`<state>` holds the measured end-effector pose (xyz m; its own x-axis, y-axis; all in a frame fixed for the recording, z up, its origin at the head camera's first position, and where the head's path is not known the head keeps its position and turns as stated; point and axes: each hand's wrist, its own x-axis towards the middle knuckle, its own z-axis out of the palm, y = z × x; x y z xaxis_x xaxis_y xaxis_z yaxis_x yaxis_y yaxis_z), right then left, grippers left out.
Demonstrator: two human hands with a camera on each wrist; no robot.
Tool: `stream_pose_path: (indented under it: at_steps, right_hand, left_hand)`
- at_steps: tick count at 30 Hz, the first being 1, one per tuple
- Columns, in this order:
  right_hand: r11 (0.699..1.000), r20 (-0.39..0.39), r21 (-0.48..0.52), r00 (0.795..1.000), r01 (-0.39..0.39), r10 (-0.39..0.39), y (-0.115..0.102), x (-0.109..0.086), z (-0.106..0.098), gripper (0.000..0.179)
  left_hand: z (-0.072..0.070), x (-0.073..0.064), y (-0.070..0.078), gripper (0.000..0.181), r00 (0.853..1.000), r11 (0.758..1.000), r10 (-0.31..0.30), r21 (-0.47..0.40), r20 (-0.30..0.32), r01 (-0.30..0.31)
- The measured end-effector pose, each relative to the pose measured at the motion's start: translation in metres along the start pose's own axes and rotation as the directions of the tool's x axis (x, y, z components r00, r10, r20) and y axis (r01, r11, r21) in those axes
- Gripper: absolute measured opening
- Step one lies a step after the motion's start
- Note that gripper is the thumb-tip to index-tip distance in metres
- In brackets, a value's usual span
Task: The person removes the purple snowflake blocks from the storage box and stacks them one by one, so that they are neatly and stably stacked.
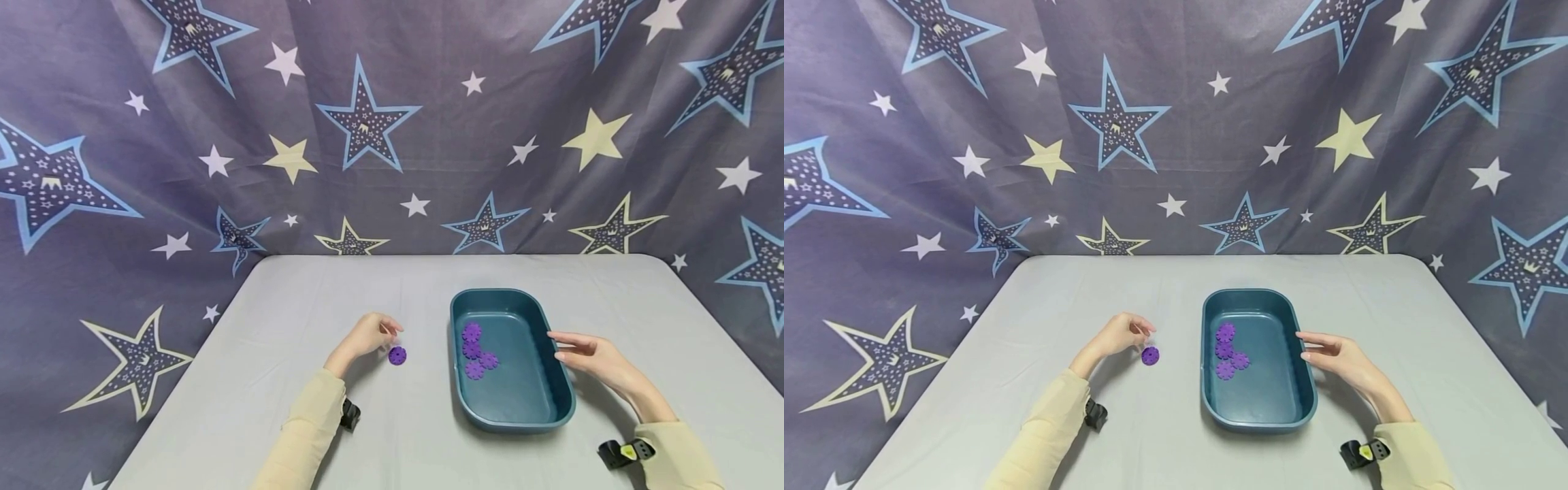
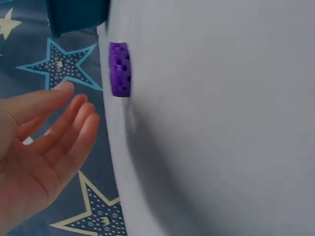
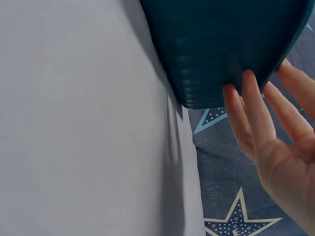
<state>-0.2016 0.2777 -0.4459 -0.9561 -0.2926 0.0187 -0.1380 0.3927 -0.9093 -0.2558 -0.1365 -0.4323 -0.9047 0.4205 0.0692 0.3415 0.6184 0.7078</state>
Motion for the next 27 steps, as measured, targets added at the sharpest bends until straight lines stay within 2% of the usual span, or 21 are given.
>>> stream_pose_path:
  at_steps: [9, 17, 23, 27]
  right_hand:
    - [1.000, 0.001, -0.015, 1.000, -0.002, 0.002, 0.000, 0.000, 0.000, 0.048]
    - [1.000, -0.005, -0.017, 1.000, -0.010, 0.010, 0.000, 0.001, 0.001, 0.049]
    - [1.000, -0.005, -0.011, 1.000, 0.000, 0.000, 0.001, 0.000, 0.001, 0.049]
    - [1.000, 0.002, 0.008, 1.000, 0.011, -0.011, 0.002, 0.000, 0.000, 0.050]
  left_hand:
    - [-0.005, 0.010, 0.022, 0.022, 0.997, 0.997, 0.047, -0.057, 0.069, -0.043]
    - [-0.002, 0.015, 0.048, 0.022, 0.988, 0.996, 0.088, -0.045, 0.124, -0.083]
    - [0.004, 0.021, 0.065, 0.024, 0.978, 0.991, 0.137, -0.031, 0.159, -0.134]
    - [0.008, 0.026, 0.076, 0.025, 0.963, 0.980, 0.196, 0.004, 0.186, -0.200]
